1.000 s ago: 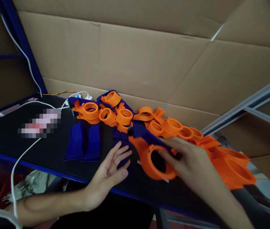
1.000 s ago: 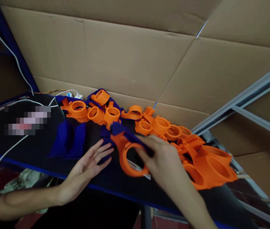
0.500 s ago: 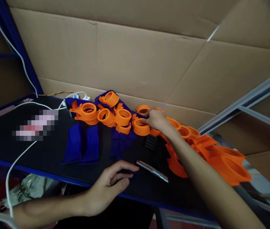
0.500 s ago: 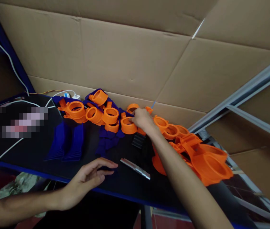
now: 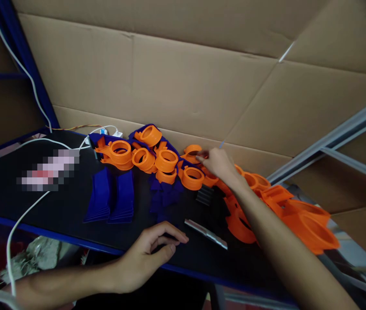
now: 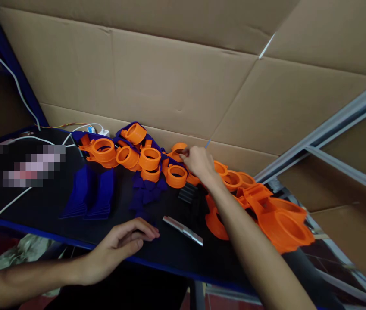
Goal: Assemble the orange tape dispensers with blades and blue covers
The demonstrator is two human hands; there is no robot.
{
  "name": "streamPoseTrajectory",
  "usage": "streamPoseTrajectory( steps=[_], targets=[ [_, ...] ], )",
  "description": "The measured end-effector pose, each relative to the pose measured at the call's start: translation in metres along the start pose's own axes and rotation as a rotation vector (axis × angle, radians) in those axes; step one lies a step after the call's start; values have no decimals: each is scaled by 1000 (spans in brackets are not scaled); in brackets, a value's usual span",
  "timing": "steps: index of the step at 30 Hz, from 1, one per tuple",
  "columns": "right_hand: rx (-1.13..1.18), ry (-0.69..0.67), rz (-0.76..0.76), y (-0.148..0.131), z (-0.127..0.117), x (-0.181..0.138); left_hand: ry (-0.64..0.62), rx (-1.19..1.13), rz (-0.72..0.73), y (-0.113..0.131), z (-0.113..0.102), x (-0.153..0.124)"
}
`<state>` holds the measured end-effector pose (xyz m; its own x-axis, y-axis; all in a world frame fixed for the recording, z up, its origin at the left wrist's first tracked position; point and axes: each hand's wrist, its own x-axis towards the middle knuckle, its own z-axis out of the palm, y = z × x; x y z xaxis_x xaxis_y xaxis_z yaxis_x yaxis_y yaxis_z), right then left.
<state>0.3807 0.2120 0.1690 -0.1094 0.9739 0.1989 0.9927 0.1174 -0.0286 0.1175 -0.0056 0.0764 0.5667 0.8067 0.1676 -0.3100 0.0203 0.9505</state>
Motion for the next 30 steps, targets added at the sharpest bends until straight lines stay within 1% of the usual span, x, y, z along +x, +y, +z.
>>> streamPoseTrajectory(
  steps=[2,3,6,8,11,15,20,26,28,30],
  targets=[
    [12,63,-53,3,-5,7,6,12,-1,0,0,0],
    [21,70,-87,5,-5,12,10,19,-1,0,1,0],
    [57,13,-180,11,-1,29,22,36,0,1,1,0],
    [80,-18,-209,16,4,38,23,41,-8,1,0,0],
    [115,-4,-229,23,6,44,21,47,-18,1,0,0],
    [159,68,-265,27,-4,38,18,51,-22,0,-1,0],
    [171,179,-328,20,-23,25,21,47,-28,2,0,1],
    [169,300,-337,19,-40,13,26,47,-28,2,0,1],
    [147,333,-341,17,-44,5,23,49,-26,2,0,2],
    [65,358,-365,11,-46,-8,26,49,-28,3,-1,2]
  ],
)
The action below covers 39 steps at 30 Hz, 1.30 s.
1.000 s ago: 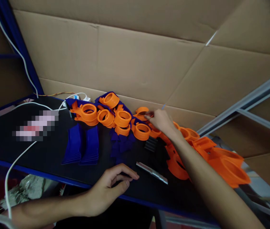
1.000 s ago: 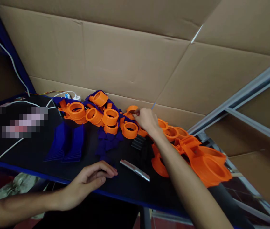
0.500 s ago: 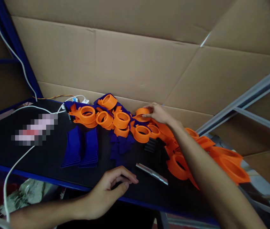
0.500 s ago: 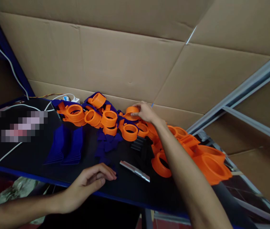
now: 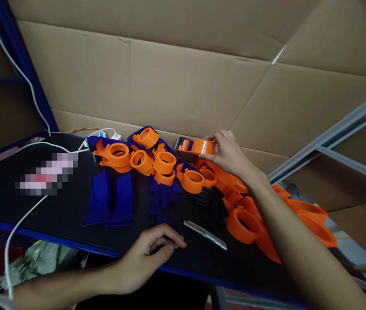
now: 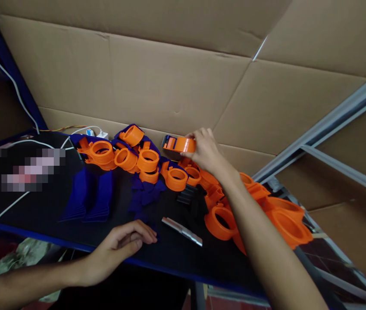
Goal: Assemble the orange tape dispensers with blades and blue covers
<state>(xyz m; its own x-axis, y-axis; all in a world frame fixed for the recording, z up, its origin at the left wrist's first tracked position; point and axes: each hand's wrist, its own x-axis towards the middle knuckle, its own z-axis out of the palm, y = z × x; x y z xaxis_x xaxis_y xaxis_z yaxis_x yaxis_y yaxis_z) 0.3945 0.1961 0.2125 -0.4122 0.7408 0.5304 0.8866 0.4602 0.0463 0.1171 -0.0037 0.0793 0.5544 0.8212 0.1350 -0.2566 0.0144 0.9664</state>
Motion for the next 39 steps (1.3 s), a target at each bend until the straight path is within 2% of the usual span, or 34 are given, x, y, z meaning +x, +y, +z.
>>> streamPoseTrajectory(
  steps=[4,9,22,27,35,39],
  targets=[
    [-177,-46,-103,-32,-5,-28,-2,14,-4,1,0,-1],
    [-180,-112,-138,-57,6,-58,-3,33,-2,0,0,0],
    [-179,-287,-293,-48,21,-66,-32,102,38,-4,-2,-1],
    [-186,-290,-294,-46,23,-56,-32,120,44,-4,-3,0],
    [-114,-267,-269,-45,46,-45,-42,128,50,-4,-2,1],
    [-43,-240,-259,-47,43,-40,-47,124,45,-4,-2,1]
  ],
)
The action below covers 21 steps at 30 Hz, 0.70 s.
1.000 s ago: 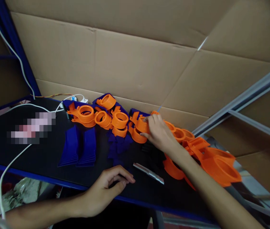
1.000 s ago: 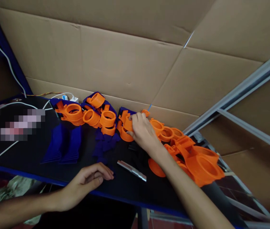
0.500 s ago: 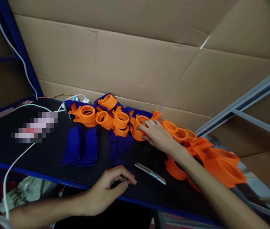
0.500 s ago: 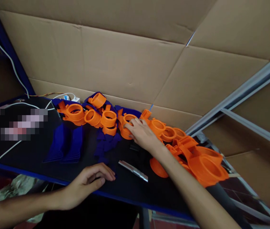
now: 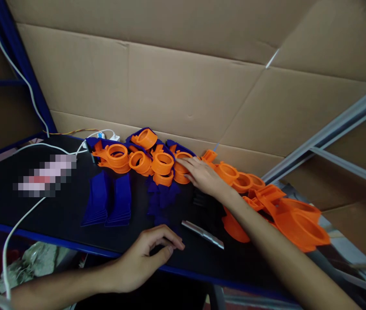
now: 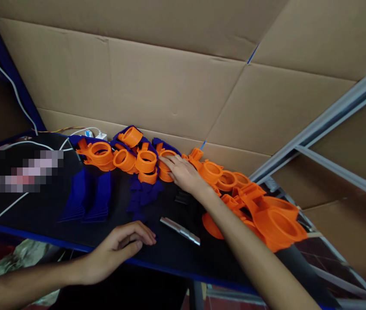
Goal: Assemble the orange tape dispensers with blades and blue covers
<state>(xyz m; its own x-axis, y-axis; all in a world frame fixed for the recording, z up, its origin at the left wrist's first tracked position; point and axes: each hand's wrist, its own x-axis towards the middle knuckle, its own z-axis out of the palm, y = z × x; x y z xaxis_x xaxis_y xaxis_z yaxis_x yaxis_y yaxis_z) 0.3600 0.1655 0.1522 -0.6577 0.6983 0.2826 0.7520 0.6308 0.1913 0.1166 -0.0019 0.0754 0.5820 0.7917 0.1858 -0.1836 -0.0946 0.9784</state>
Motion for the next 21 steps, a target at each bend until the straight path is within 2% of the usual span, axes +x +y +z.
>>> streamPoseTrajectory(
  steps=[3,6,8,11,15,18,21],
  targets=[
    [44,31,56,11,-14,-2,4,-6,0,0,0,0],
    [49,59,220,35,-29,-9,9,-5,6,-1,1,0],
    [55,12,322,52,-32,-16,7,-5,6,-1,1,0],
    [96,-146,390,67,-23,-27,9,-19,-1,-2,0,1],
    [140,-277,441,65,1,-35,20,-38,-5,-2,0,1],
    [161,-270,497,61,10,-34,28,-67,-3,-2,1,0],
    [208,-202,546,61,5,-32,31,-87,-4,-2,2,-1]
  ],
)
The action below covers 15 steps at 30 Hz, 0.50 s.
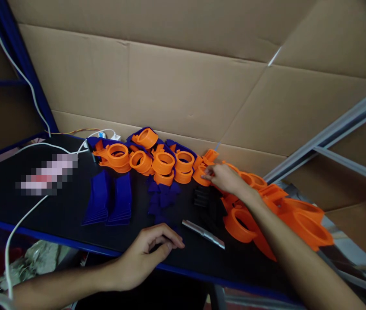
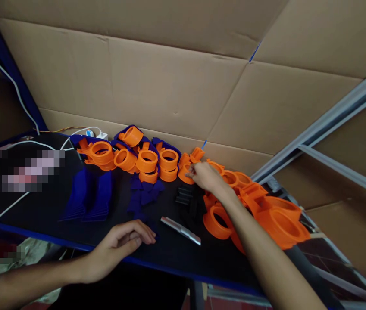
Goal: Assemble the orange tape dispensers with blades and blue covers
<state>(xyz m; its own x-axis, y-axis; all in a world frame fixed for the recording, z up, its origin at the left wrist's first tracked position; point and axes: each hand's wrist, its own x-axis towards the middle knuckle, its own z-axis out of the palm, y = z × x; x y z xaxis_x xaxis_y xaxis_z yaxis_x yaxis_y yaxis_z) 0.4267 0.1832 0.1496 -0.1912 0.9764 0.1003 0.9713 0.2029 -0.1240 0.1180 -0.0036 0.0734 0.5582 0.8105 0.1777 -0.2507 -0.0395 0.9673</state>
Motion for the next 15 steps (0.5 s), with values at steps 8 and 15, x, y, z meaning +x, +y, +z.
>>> streamPoseTrajectory(
  steps=[8,15],
  targets=[
    [350,136,73,2,-25,-10,16,-53,-4,0,0,2],
    [650,348,70,-16,-39,-27,37,-162,-31,2,-1,1]
  ],
)
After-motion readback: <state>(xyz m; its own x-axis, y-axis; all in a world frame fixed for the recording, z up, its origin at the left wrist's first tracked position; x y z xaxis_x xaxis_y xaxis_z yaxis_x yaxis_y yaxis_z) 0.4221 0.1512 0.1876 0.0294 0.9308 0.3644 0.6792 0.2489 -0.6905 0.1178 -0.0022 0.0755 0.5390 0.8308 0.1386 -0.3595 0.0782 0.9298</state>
